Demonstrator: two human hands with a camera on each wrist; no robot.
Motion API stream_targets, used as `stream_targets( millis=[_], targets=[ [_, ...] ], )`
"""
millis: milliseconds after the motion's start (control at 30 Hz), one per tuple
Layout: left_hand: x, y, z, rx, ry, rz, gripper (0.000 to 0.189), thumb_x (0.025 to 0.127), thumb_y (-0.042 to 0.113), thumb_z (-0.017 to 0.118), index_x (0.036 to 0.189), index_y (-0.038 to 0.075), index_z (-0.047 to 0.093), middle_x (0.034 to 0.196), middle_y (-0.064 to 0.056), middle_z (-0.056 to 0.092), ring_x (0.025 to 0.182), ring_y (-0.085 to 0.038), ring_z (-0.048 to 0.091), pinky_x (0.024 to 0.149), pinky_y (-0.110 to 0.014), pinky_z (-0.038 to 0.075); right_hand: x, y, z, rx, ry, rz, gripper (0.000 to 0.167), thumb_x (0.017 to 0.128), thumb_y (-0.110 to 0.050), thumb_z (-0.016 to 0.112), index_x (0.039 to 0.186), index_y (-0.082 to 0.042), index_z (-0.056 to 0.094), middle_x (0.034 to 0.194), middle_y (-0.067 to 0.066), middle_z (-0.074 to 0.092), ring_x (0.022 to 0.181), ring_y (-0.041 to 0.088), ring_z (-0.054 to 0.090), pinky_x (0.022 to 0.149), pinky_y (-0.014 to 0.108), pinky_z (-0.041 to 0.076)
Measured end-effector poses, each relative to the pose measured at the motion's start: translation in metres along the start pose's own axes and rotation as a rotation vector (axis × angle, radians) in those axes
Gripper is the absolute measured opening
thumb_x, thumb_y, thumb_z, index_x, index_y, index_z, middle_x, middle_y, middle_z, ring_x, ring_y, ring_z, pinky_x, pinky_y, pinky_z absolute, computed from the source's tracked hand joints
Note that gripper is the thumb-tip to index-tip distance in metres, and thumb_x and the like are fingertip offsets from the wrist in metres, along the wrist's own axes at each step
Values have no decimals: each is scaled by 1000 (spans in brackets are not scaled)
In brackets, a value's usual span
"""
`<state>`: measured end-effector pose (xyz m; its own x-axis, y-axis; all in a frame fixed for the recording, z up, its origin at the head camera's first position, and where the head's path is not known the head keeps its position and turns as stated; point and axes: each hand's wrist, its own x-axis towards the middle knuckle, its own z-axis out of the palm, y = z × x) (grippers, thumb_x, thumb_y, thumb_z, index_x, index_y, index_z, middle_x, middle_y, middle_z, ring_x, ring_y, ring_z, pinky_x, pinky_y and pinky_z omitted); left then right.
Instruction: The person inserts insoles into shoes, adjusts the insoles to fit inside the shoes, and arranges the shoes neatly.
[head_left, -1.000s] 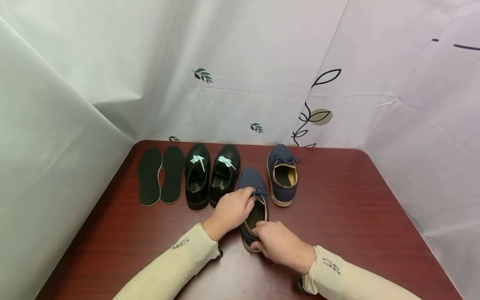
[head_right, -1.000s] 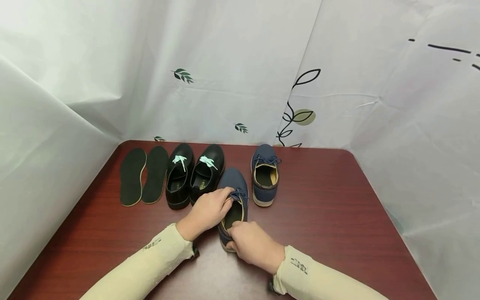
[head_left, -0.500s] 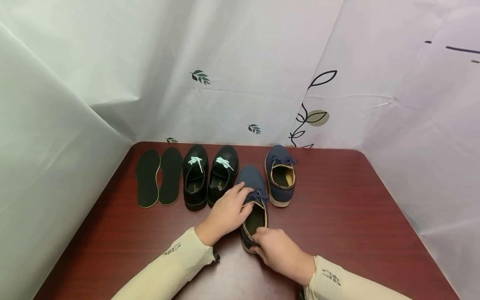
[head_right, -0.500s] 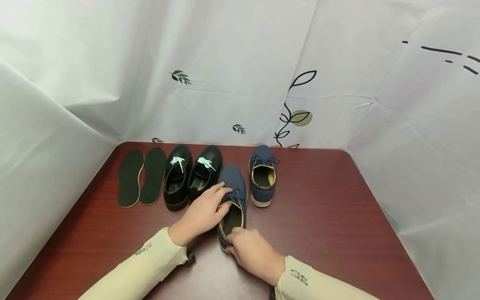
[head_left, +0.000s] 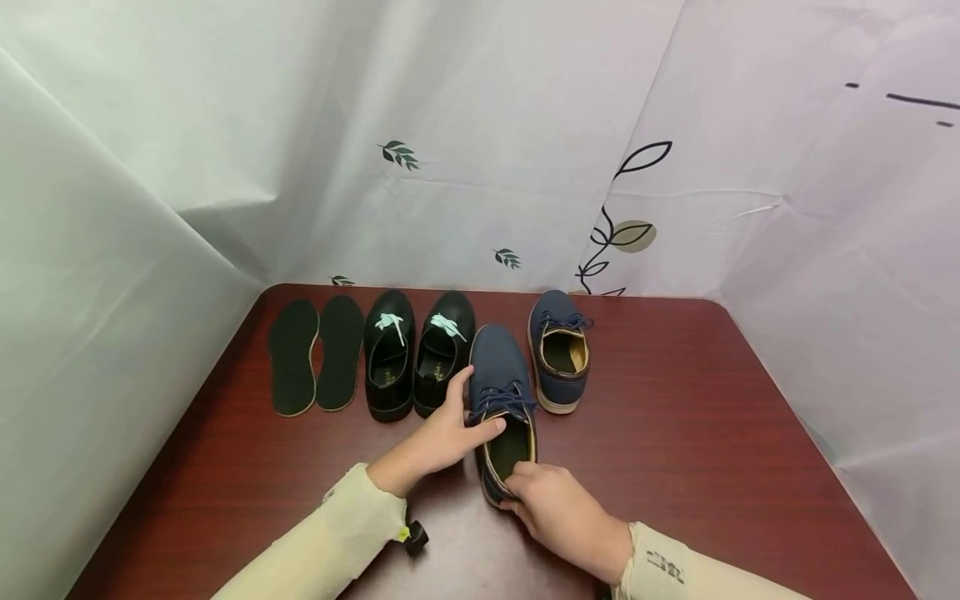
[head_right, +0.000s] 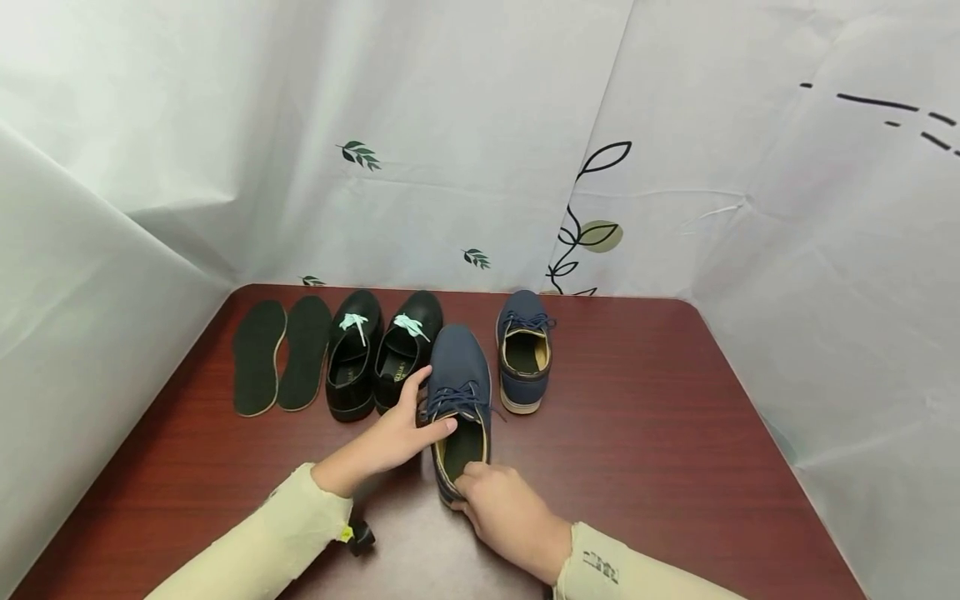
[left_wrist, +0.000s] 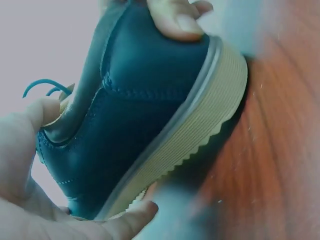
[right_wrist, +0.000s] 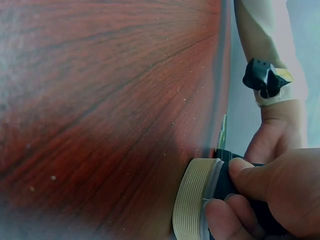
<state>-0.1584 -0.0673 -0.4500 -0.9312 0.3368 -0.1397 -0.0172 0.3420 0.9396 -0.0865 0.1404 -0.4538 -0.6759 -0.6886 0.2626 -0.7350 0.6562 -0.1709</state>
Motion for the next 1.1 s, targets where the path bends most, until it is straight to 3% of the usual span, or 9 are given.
stream_targets(
  millis=[233,433,833,1100],
  targets=[
    [-2,-7,-1,-178,-33,-7,104,87,34,78,160,28,4,147,-22,44,113,-29,62,91,-38,52,-2,0,-1,38,12,-12,10,86,-21,80,85,-21,70,79,-11,57,74,4,61,66,21,52],
    [-4,-9,-1,-260,-61,28,105,85,26,81,159,31,7,146,-23,43,113,-29,62,87,-34,53,-4,2,2,4,46,-44,12,85,-22,80,84,-21,69,79,-11,56,73,5,60,66,21,51],
    [-9,-7,0,-284,-70,101,106,84,24,83,159,30,9,148,-24,38,120,-32,59,90,-38,54,-8,5,3,-87,100,-104,18,83,-27,81,81,-22,64,76,-10,52,64,9,54,60,23,48],
    [-11,8,0,-294,-52,134,107,81,26,85,158,37,13,151,-18,38,121,-30,59,95,-41,53,-11,8,-8,-135,215,-151,22,78,-24,85,81,-20,63,77,-9,50,63,10,51,59,23,48]
  ],
)
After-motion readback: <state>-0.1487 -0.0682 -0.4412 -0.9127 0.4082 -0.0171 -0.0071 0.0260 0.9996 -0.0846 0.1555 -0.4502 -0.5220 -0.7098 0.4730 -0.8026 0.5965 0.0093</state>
